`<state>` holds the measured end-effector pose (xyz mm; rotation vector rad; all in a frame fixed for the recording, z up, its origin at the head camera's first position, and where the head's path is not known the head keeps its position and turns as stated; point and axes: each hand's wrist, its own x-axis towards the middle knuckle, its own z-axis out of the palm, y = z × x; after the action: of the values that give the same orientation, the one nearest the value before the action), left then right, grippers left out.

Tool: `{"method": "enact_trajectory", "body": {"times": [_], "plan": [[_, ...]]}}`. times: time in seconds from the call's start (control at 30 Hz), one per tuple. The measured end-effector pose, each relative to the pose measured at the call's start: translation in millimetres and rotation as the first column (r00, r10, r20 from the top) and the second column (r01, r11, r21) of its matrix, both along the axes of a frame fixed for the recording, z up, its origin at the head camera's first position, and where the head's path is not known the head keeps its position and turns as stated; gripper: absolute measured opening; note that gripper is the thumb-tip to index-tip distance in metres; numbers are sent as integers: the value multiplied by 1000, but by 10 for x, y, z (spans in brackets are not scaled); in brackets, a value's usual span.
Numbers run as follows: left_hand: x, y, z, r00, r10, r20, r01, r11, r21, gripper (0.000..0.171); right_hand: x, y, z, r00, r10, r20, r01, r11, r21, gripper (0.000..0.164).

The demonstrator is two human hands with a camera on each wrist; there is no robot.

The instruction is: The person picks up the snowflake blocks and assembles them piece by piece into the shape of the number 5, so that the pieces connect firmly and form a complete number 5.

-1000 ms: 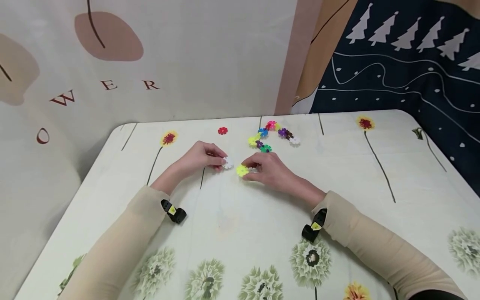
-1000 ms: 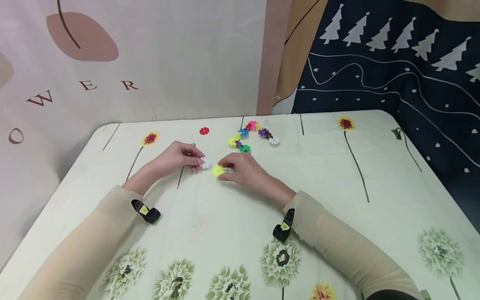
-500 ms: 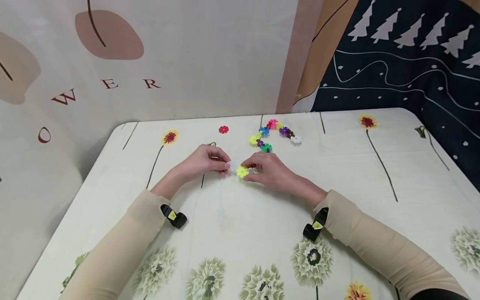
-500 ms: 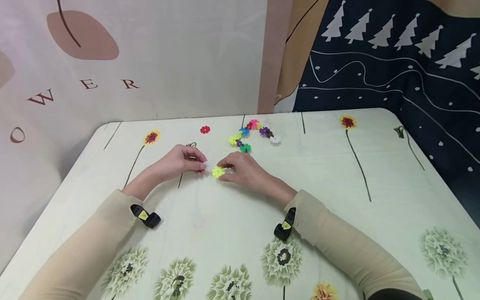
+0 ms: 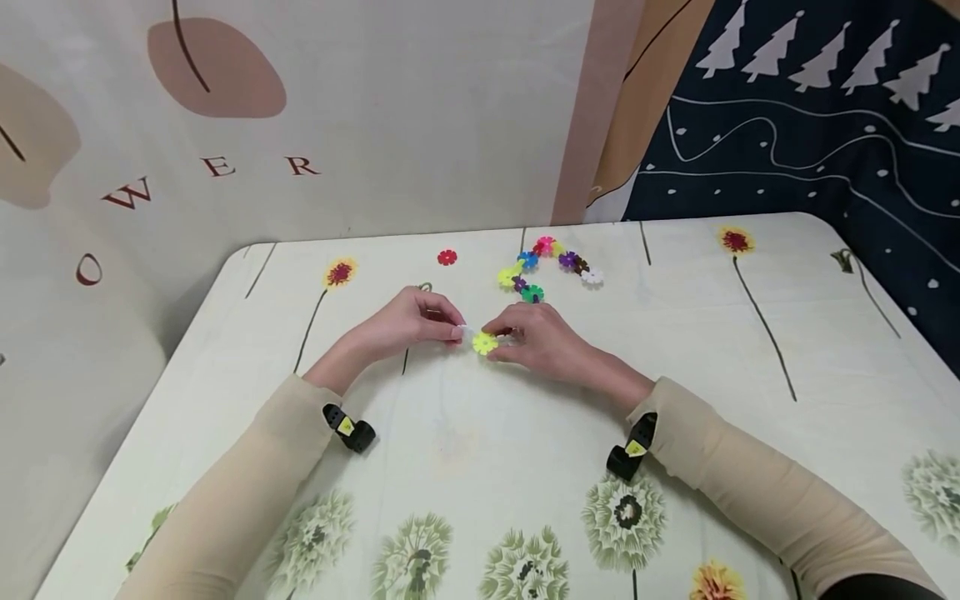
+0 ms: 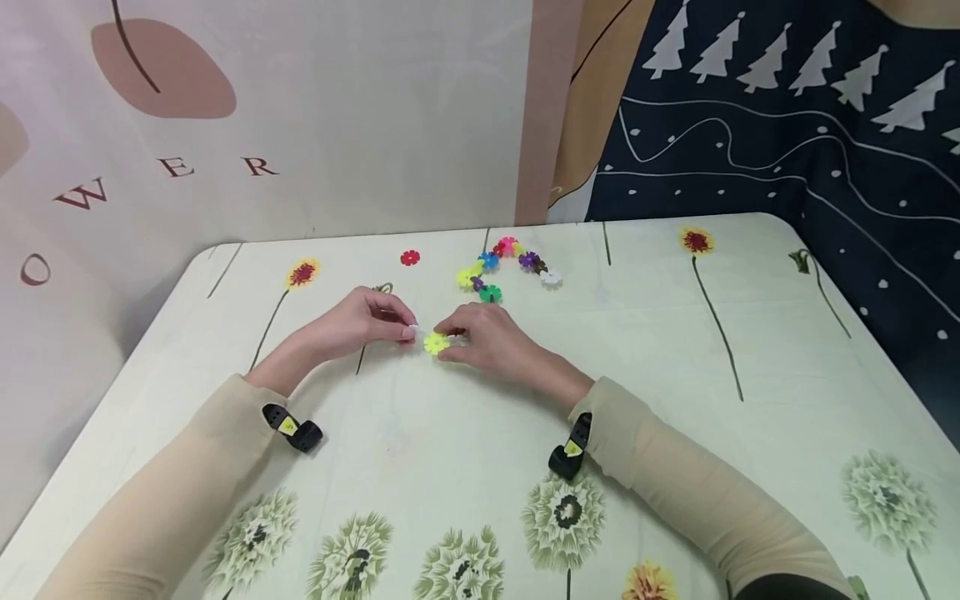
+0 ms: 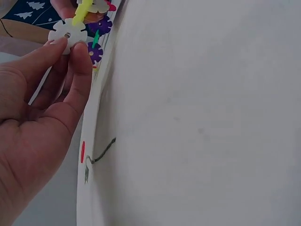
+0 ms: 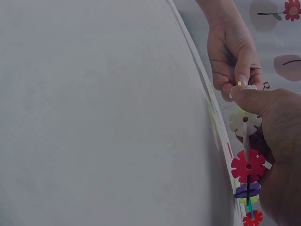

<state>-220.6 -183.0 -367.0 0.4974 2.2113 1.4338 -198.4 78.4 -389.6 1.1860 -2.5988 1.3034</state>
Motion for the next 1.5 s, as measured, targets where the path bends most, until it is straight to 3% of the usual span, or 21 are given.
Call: {"method": "enact_trajectory", "body": {"times": [0.3,0.67,0.93,1.23,1.5], "plan": [[-54,45,34,997,-81,14,81,996,25,11,10,46,14,998,-3,61,5,1000,-21,32],[-96,100,52,989,-148,3,148,989,30,6,9,75,6,997,53,62,-49,997,-64,29],[-98,102,32,990,-140,-7,140,990,25,6,-1,77,-13,997,65,29,-63,996,-58,29],[-100,104,3,994,-100,-47,96,993,-70,9,15,88,10,1000,19,19,-20,999,27,31],[-89,107,-12,998,-56,-20,55,996,-72,9,45,33,0,1000,-1,-13,1,1000,-20,25]]}}
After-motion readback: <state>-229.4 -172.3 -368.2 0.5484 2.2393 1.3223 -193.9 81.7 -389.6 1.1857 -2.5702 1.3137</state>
